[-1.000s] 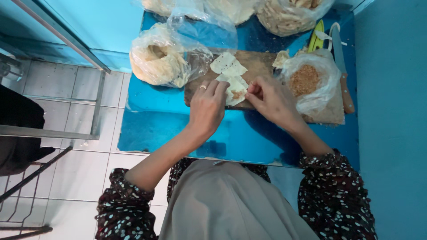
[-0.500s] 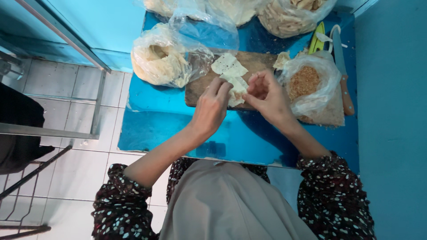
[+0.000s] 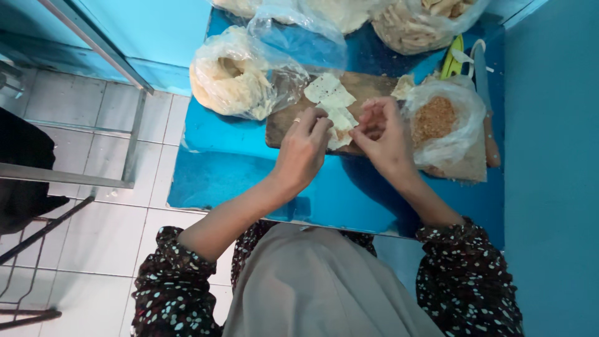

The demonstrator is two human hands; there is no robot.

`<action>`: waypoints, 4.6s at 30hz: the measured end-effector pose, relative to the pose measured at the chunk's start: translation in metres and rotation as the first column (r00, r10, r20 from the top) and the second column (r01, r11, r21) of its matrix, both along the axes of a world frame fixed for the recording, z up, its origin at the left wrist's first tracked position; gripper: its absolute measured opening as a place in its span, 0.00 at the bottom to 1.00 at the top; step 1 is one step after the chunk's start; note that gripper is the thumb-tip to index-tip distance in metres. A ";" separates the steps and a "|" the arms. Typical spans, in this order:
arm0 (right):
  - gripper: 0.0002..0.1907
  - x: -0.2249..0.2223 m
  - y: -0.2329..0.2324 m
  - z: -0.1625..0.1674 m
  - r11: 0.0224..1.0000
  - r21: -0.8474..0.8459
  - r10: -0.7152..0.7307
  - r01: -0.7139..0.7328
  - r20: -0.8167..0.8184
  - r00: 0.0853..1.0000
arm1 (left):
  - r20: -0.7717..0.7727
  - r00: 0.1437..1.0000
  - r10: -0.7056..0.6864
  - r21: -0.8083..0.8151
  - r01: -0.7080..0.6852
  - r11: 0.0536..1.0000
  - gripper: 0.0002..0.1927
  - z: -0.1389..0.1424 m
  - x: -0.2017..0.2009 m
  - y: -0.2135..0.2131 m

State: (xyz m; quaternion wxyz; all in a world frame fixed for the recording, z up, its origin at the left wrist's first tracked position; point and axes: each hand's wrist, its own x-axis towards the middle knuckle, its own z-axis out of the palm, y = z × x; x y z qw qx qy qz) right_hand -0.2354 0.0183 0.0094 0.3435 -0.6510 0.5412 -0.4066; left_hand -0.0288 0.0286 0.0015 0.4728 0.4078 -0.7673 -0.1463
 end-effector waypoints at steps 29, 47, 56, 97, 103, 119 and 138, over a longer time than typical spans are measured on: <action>0.21 0.005 0.013 0.022 0.897 -0.278 0.276 -0.344 -0.257 0.926 | 0.330 0.943 -0.038 -0.131 0.086 0.988 0.06 0.013 0.024 -0.010; 0.12 0.021 -0.013 0.056 0.900 -0.248 0.193 -0.359 -0.512 0.837 | 0.318 0.948 0.003 -0.041 0.011 0.999 0.04 0.017 0.026 -0.006; 0.13 0.016 -0.015 0.045 0.898 -0.244 0.233 -0.367 -0.444 0.865 | 0.135 0.991 0.007 0.067 -0.016 0.998 0.02 0.010 0.019 -0.018; 0.07 0.024 -0.017 0.026 0.834 -0.469 -0.174 -0.290 -0.723 0.668 | 0.187 0.971 0.147 -0.137 -0.122 0.983 0.06 0.003 0.010 -0.029; 0.17 0.025 -0.025 0.030 0.914 -0.386 -0.091 -0.121 -0.486 0.869 | 0.364 0.914 0.181 -0.184 -0.119 0.976 0.04 0.002 0.008 -0.032; 0.09 0.023 -0.053 0.036 0.904 -0.422 -0.192 -0.069 -0.545 0.816 | 0.311 0.930 0.198 -0.166 -0.152 0.974 0.21 -0.002 0.010 -0.027; 0.18 -0.058 -0.118 0.139 0.905 -0.419 -0.027 0.076 0.122 0.992 | 0.441 0.897 0.012 -0.246 0.108 0.963 0.05 -0.021 0.003 -0.023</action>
